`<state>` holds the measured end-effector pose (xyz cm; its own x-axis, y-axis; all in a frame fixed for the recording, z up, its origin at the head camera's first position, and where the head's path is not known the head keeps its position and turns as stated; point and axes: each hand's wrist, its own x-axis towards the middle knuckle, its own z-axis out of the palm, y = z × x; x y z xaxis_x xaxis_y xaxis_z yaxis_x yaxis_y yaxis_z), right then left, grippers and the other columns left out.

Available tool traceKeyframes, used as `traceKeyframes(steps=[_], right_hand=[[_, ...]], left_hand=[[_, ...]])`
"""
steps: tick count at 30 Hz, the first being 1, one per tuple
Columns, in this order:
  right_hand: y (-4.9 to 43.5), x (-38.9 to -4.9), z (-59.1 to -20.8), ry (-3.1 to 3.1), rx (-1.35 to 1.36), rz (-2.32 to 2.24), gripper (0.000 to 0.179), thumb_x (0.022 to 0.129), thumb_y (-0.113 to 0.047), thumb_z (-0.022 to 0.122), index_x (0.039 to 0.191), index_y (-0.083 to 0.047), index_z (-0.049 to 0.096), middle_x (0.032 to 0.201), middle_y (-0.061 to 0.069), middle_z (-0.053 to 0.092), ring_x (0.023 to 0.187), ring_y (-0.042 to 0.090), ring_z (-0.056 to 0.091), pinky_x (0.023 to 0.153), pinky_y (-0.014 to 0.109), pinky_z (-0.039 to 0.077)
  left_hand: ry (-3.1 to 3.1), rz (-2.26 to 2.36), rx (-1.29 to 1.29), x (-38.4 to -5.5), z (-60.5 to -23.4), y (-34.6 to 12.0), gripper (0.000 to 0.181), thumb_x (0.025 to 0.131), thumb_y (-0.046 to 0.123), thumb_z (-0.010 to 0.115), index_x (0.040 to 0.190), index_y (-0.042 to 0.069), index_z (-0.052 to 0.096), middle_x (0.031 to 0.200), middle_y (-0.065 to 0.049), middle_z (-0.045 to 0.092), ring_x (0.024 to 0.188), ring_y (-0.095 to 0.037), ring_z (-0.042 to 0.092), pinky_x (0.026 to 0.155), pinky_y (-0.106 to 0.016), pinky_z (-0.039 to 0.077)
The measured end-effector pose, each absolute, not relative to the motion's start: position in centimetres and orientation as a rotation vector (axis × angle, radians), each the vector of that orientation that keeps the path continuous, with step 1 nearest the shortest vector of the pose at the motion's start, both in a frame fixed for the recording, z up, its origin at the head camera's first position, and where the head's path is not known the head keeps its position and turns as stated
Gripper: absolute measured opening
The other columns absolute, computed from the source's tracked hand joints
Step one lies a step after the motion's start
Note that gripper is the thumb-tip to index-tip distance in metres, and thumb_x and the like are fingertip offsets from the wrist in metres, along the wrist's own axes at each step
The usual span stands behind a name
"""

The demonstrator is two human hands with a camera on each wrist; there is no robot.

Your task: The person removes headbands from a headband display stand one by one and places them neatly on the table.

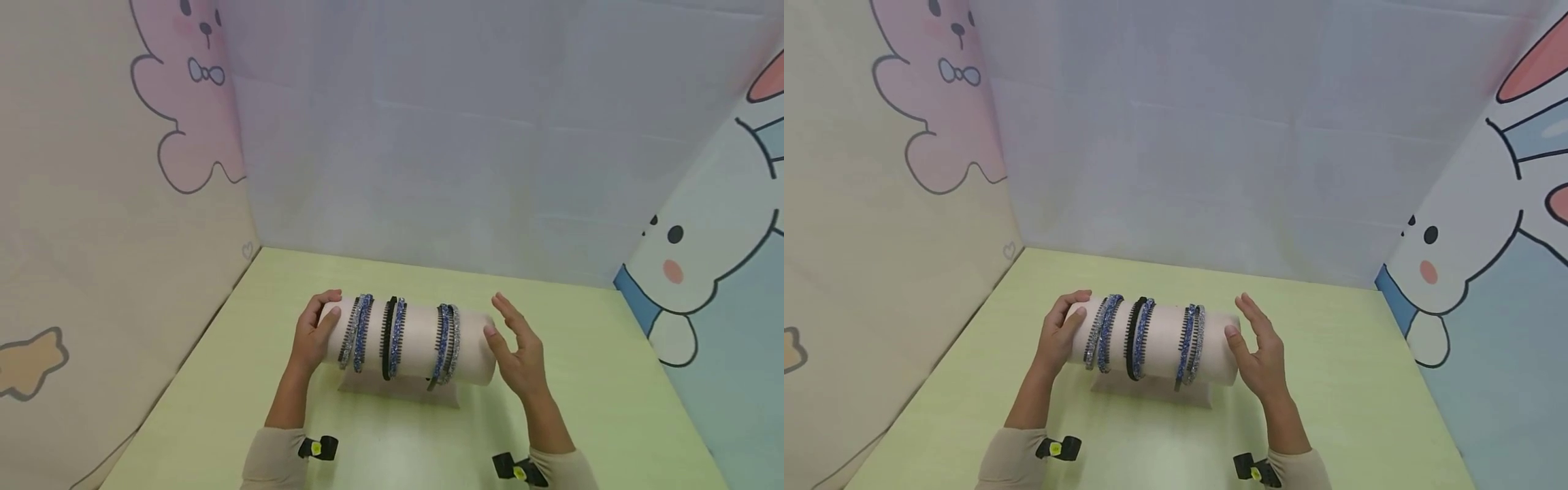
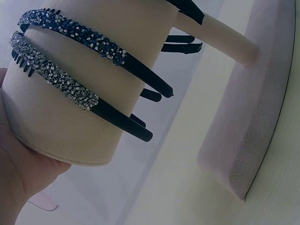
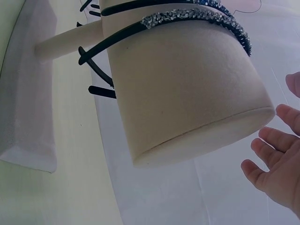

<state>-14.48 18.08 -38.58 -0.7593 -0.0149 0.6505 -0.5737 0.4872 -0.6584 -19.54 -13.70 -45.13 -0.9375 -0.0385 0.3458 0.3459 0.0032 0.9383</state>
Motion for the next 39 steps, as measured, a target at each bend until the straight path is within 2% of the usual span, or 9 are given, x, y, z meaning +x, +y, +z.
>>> traceKeyframes(steps=[5, 7, 13, 20, 25, 30, 33, 36, 39], right_hand=[[18.1, -14.6, -38.6, -2.152, 0.499, 1.254, 0.043, 0.079, 0.014, 0.058, 0.121, 0.013, 0.052, 0.127, 0.029, 0.049, 0.123, 0.017, 0.043, 0.093, 0.014, 0.030], [18.1, -14.7, -38.6, -2.144, 0.515, 1.252, 0.044, 0.078, 0.014, 0.058, 0.121, 0.013, 0.052, 0.126, 0.029, 0.049, 0.123, 0.015, 0.043, 0.093, 0.014, 0.030], [18.1, -15.1, -38.6, -2.134, 0.557, 1.240, 0.045, 0.076, 0.014, 0.058, 0.121, 0.014, 0.051, 0.125, 0.029, 0.050, 0.121, 0.026, 0.045, 0.094, 0.015, 0.030], [18.3, -15.4, -38.4, -2.107, 0.650, 1.244, 0.049, 0.072, 0.015, 0.059, 0.120, 0.015, 0.051, 0.122, 0.031, 0.051, 0.119, 0.025, 0.048, 0.095, 0.017, 0.031], [18.3, -16.0, -38.0, -2.105, 0.747, 1.247, 0.051, 0.069, 0.015, 0.060, 0.120, 0.015, 0.051, 0.121, 0.032, 0.051, 0.117, 0.035, 0.048, 0.097, 0.019, 0.031], [18.3, -16.5, -37.8, -2.148, 0.810, 1.241, 0.053, 0.069, 0.011, 0.061, 0.120, 0.015, 0.051, 0.122, 0.033, 0.050, 0.113, 0.044, 0.047, 0.097, 0.019, 0.029], [18.3, -16.8, -37.9, -2.212, 0.824, 1.227, 0.053, 0.072, 0.008, 0.063, 0.123, 0.013, 0.050, 0.125, 0.031, 0.049, 0.115, 0.043, 0.046, 0.098, 0.027, 0.031], [18.8, -17.6, -38.9, -2.282, 0.838, 1.245, 0.056, 0.073, 0.006, 0.066, 0.127, 0.008, 0.049, 0.129, 0.026, 0.049, 0.120, 0.036, 0.044, 0.097, 0.041, 0.035], [19.3, -18.5, -40.2, -2.343, 0.853, 1.268, 0.061, 0.074, 0.003, 0.069, 0.131, 0.002, 0.048, 0.133, 0.019, 0.048, 0.121, 0.031, 0.045, 0.090, 0.051, 0.039]], left_hand=[[-1.998, -2.021, -0.322, -19.6, -45.3, -13.6, 0.022, 0.093, 0.008, 0.052, 0.113, -0.001, 0.053, 0.128, -0.014, 0.050, 0.102, -0.024, 0.052, 0.075, -0.027, 0.046], [-1.997, -2.020, -0.318, -19.6, -45.3, -13.7, 0.022, 0.093, 0.007, 0.052, 0.114, -0.001, 0.053, 0.127, -0.015, 0.050, 0.103, -0.025, 0.052, 0.076, -0.027, 0.046], [-1.996, -2.023, -0.305, -19.0, -44.5, -13.6, 0.022, 0.093, 0.000, 0.049, 0.114, -0.006, 0.051, 0.126, -0.017, 0.050, 0.099, -0.023, 0.052, 0.075, -0.025, 0.046], [-2.010, -1.997, -0.305, -17.9, -42.8, -13.0, 0.023, 0.092, -0.003, 0.047, 0.113, -0.011, 0.049, 0.122, -0.018, 0.050, 0.091, -0.014, 0.054, 0.071, -0.024, 0.046], [-1.990, -2.000, -0.322, -18.1, -42.6, -13.0, 0.023, 0.092, -0.003, 0.047, 0.113, -0.012, 0.049, 0.122, -0.020, 0.050, 0.094, -0.019, 0.053, 0.074, -0.024, 0.046], [-1.986, -2.016, -0.319, -18.3, -42.7, -13.1, 0.023, 0.092, -0.004, 0.047, 0.113, -0.012, 0.049, 0.121, -0.015, 0.051, 0.095, -0.026, 0.053, 0.073, -0.027, 0.047], [-1.998, -2.031, -0.306, -18.3, -42.7, -13.1, 0.024, 0.092, -0.003, 0.047, 0.115, -0.011, 0.049, 0.121, -0.013, 0.051, 0.094, -0.035, 0.052, 0.072, -0.030, 0.048], [-2.009, -2.039, -0.307, -18.3, -42.7, -13.1, 0.024, 0.093, -0.003, 0.046, 0.116, -0.010, 0.049, 0.122, -0.014, 0.051, 0.094, -0.046, 0.049, 0.071, -0.034, 0.048], [-2.024, -2.021, -0.331, -18.2, -42.7, -13.2, 0.025, 0.093, -0.004, 0.044, 0.116, -0.009, 0.050, 0.122, -0.016, 0.050, 0.095, -0.047, 0.049, 0.071, -0.032, 0.048]])
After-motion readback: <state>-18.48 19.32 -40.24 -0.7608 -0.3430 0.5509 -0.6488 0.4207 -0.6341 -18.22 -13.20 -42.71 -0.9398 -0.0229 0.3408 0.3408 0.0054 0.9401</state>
